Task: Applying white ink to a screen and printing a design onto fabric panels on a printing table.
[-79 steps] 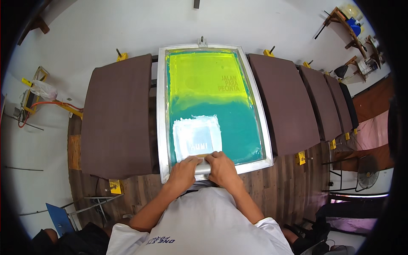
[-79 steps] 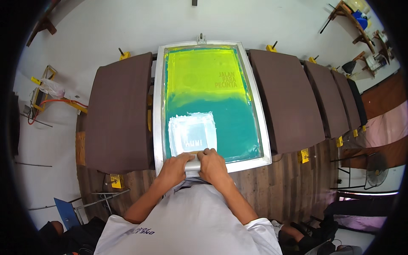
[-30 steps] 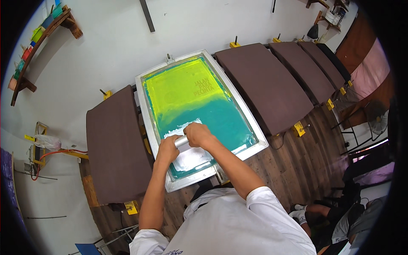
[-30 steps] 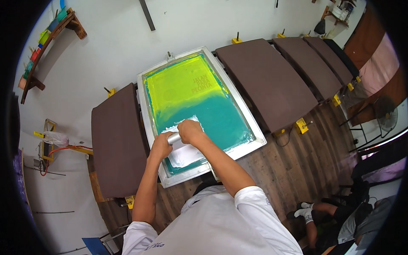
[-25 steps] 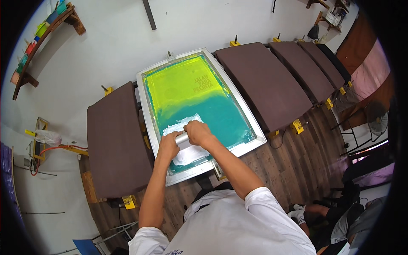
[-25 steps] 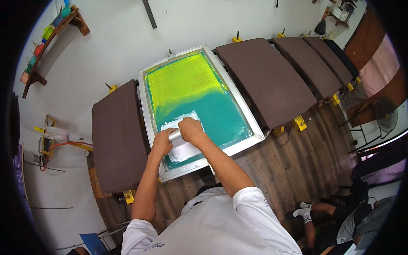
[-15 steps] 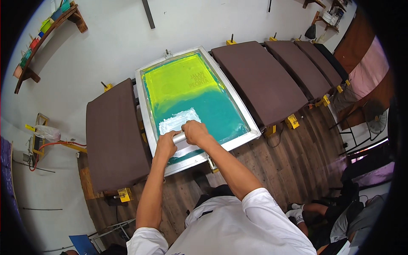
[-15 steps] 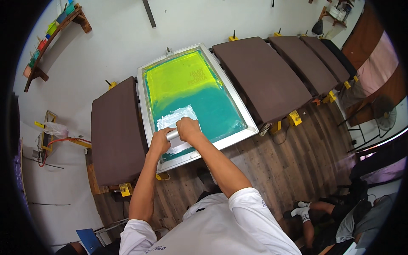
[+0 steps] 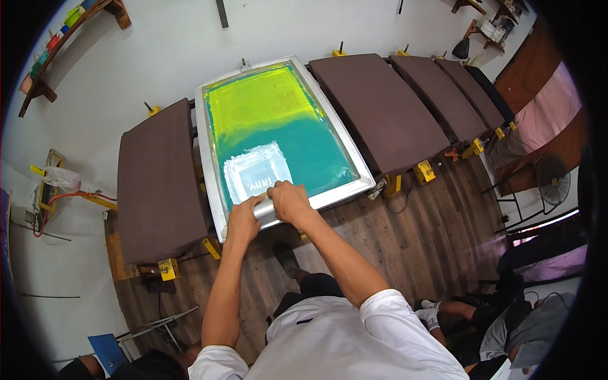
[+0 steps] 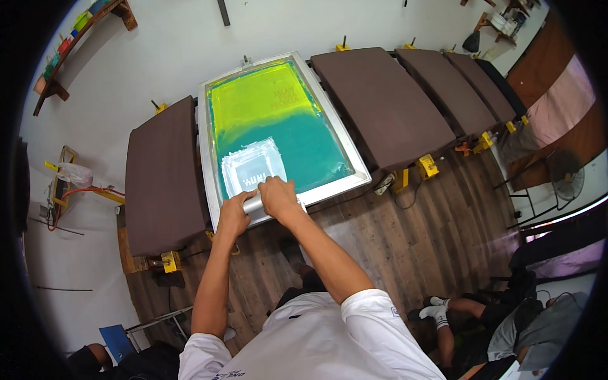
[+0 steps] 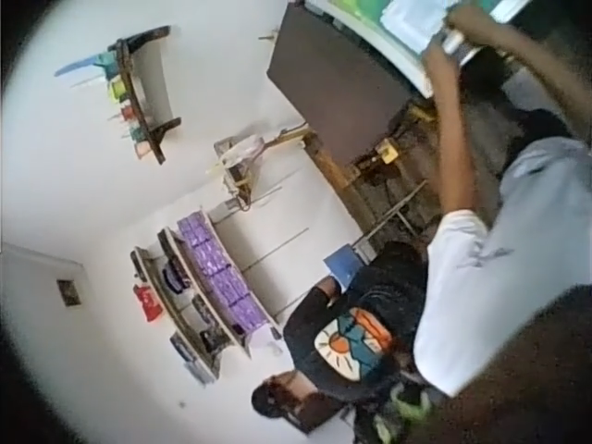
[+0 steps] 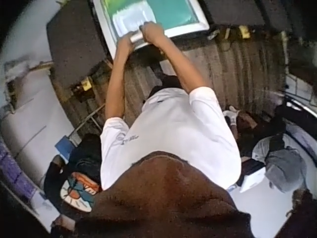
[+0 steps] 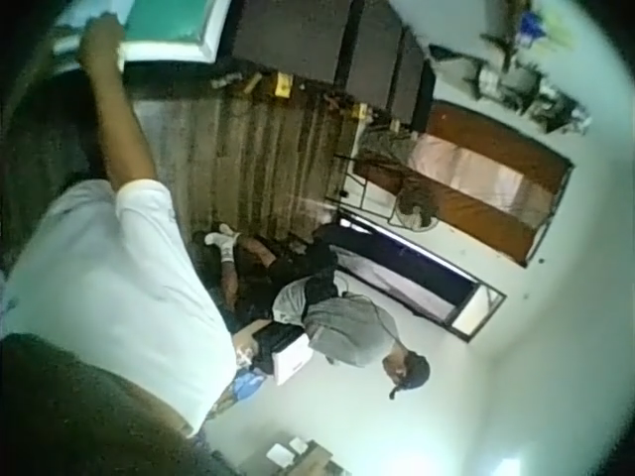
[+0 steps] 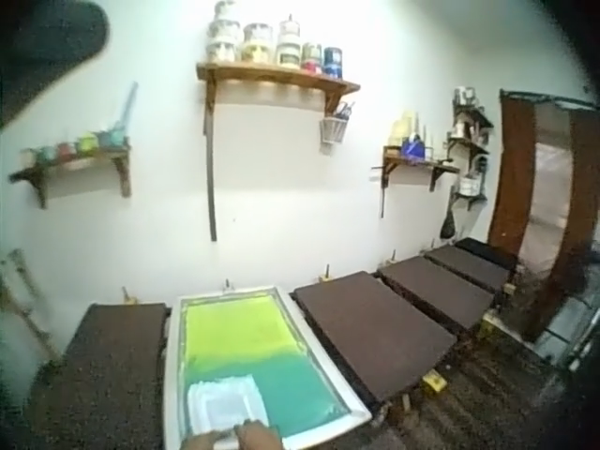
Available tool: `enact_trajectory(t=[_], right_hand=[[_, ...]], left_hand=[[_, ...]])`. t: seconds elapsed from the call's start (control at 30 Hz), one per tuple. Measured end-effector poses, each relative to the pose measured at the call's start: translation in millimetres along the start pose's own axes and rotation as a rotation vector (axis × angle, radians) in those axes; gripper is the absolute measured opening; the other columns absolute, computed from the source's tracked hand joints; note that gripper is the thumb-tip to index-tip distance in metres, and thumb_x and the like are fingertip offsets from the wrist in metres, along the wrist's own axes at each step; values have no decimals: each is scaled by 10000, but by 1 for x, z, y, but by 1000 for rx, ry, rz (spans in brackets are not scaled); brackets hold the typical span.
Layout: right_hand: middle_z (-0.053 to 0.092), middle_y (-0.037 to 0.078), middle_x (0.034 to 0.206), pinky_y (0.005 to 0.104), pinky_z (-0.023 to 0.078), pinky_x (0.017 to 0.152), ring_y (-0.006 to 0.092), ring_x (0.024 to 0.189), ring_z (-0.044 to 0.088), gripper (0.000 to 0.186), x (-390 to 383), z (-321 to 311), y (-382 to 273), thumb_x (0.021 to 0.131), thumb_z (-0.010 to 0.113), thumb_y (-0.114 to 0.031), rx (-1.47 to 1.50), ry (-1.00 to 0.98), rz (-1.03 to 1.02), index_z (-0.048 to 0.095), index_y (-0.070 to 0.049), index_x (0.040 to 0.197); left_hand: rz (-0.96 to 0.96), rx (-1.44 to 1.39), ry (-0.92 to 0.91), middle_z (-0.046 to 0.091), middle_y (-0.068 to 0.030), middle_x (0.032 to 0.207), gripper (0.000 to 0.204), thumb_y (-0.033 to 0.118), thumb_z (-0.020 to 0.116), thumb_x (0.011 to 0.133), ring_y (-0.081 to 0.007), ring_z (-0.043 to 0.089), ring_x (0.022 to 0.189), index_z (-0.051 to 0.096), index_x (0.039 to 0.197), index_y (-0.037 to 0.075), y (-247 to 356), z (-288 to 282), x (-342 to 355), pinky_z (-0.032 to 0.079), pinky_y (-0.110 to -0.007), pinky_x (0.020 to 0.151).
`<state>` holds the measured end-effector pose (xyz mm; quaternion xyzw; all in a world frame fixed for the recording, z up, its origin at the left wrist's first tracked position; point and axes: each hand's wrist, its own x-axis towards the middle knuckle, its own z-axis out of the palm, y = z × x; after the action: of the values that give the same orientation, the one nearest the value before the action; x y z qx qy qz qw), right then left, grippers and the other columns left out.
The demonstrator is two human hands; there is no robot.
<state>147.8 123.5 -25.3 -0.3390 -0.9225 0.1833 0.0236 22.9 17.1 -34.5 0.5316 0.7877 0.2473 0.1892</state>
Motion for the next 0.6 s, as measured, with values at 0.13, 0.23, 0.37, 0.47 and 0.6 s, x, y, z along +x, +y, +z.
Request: enact_trajectory(t=[0.13,0.23,0.37,0.47,0.6], right_hand=[[640,82,1062,488,483,819,279,1046,625,289,-11,14,3,723,695,-21,-14,71,-8,678,-91,1003],[630,80,1064,512,463,813,298,1061,616,305,-18,15,6,714,685,-29,12,78,-38,640,-86,1010],[553,113,1226,585,423,909,303,1214,545,564,-33,19,7,664,725,-42,36,30,-73,568,-69,1205],[486,134,1359,613,386,997,294,1309,479,722,-39,21,8,653,737,-48,26,-23,-81,504,-54,1336],[480,130,1388,617,374,1012,282,1310,477,740,-42,21,10,658,759,-79,-10,-40,-125,498,-53,1350]], left_hand=[[-19,-38,37,679,-214,1127,571,-119,658,687,-423,633,1054,657,1218,94,7,5,-10,517,-474,916],[-6,-77,35,654,-191,1203,565,-132,636,692,-419,623,1077,638,1220,72,13,3,-15,505,-476,937],[65,-23,-23,603,-189,1289,675,-110,648,681,-406,598,1150,565,1314,108,3,9,-24,501,-502,923],[30,27,-117,487,-142,1469,736,-64,674,678,-314,426,1395,534,1375,128,-1,10,-31,344,-593,1085],[45,145,-209,392,-140,1543,826,26,717,698,-314,364,1434,432,1466,134,10,-1,-36,285,-591,1137]])
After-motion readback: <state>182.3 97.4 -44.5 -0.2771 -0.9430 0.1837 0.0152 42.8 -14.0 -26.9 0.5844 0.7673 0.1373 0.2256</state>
